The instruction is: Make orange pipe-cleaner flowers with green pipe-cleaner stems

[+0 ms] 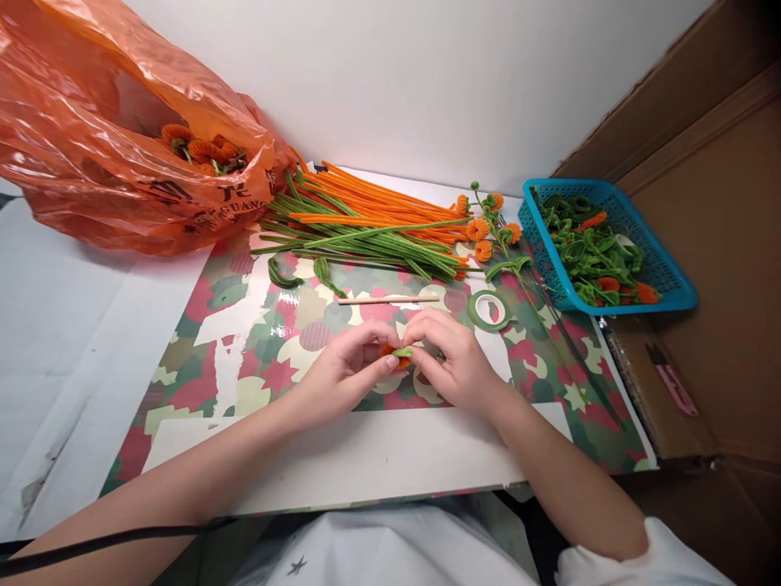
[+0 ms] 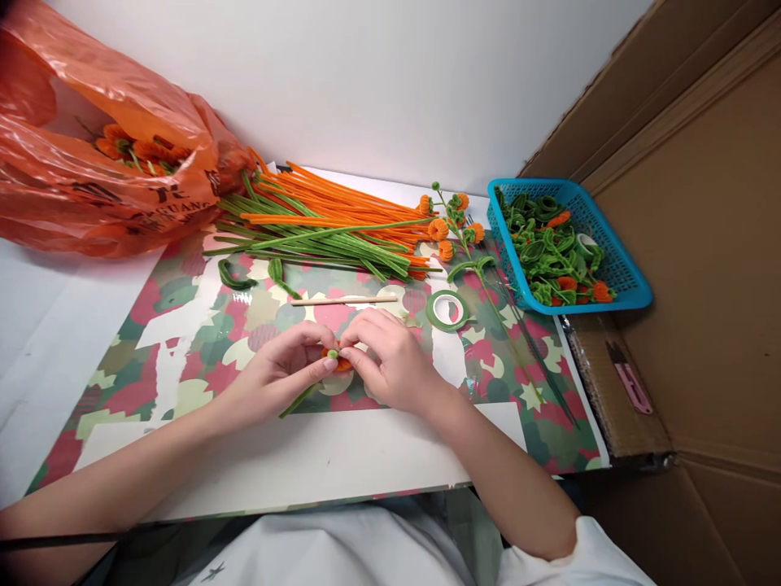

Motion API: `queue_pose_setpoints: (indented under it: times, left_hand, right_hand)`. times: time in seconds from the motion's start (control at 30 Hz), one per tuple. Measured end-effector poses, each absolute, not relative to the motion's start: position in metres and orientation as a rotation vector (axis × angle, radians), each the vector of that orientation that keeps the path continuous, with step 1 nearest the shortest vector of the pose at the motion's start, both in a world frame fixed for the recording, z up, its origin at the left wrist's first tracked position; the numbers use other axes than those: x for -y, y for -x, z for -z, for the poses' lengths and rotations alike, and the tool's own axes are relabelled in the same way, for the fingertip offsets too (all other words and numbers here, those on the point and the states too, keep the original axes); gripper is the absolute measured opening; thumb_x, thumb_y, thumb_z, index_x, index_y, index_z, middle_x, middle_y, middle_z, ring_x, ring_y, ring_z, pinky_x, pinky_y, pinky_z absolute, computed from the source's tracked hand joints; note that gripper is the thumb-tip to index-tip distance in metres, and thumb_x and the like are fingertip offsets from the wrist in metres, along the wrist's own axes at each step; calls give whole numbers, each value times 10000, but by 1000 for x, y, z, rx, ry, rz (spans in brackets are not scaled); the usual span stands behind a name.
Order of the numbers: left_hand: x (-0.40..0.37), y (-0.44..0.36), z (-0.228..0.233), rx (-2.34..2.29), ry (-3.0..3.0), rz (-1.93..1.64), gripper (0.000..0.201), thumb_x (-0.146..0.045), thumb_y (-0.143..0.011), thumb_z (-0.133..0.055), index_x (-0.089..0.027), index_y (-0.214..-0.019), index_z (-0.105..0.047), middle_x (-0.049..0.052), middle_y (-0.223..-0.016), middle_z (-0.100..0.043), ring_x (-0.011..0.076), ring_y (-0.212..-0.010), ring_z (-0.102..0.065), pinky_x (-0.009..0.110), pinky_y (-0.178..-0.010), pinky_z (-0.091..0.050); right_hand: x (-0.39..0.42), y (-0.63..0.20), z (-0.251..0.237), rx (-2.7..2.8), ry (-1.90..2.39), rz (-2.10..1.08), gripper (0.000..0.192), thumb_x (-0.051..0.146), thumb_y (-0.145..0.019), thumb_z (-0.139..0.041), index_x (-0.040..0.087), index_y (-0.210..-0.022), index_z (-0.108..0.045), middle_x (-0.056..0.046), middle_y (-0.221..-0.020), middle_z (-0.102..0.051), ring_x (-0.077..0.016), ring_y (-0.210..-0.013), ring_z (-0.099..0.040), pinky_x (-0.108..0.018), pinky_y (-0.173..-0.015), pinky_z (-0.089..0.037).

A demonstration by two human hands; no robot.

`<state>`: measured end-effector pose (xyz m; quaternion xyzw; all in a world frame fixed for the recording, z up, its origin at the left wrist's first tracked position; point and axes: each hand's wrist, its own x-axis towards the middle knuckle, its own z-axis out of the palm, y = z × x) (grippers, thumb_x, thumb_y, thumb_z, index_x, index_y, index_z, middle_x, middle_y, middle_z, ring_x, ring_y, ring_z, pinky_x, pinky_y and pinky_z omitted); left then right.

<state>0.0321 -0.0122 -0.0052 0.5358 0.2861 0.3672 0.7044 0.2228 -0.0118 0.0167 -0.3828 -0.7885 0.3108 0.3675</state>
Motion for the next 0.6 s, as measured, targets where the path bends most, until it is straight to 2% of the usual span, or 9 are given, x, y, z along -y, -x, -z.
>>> queue_pose_setpoints:
  times: [0.17, 0.37, 0.5, 0.6]
  left_hand:
    - [11, -33, 5, -631, -1159, -792, 42, -232, -931, -568, -227, -968, -586, -12, -944, -543, 91, -844, -611, 223, -786, -569]
    - [10, -33, 3, -643, -1097, -704, 77, -268, -927, -574, -212, -901, -529, -20, -920, -542, 95, -802, -628, 275, -824, -550]
    - [9, -31, -1, -676, -1137, -636, 80, -260, -938, -525, -205, -885, -501, -9, -872, -566, 108, -766, -621, 274, -775, -513]
    - [9, -30, -1, -754, -1345, -670, 64, -200, -922, -479, -201, -865, -510, -9, -803, -550, 108, -697, -560, 247, -666, -462]
  right_hand:
    - [12, -223, -17, 2015, 988, -830, 137, 106, -907, -492, 202, -828, -551, -33, -798, -559, -159, -775, -532, -309, -714, -437]
    - [11, -225, -17, 2020, 997, -858, 143, 110, -912, -503, 205, -833, -575, -29, -804, -598, -158, -778, -547, -317, -737, -433]
    - [10, -225, -16, 2069, 984, -814, 153, 109, -916, -490, 203, -837, -582, -29, -796, -609, -166, -799, -550, -329, -753, -420]
    - [11, -224, -14, 2076, 974, -770, 151, 113, -916, -483, 202, -834, -574, -27, -790, -609, -169, -809, -552, -331, -753, -414]
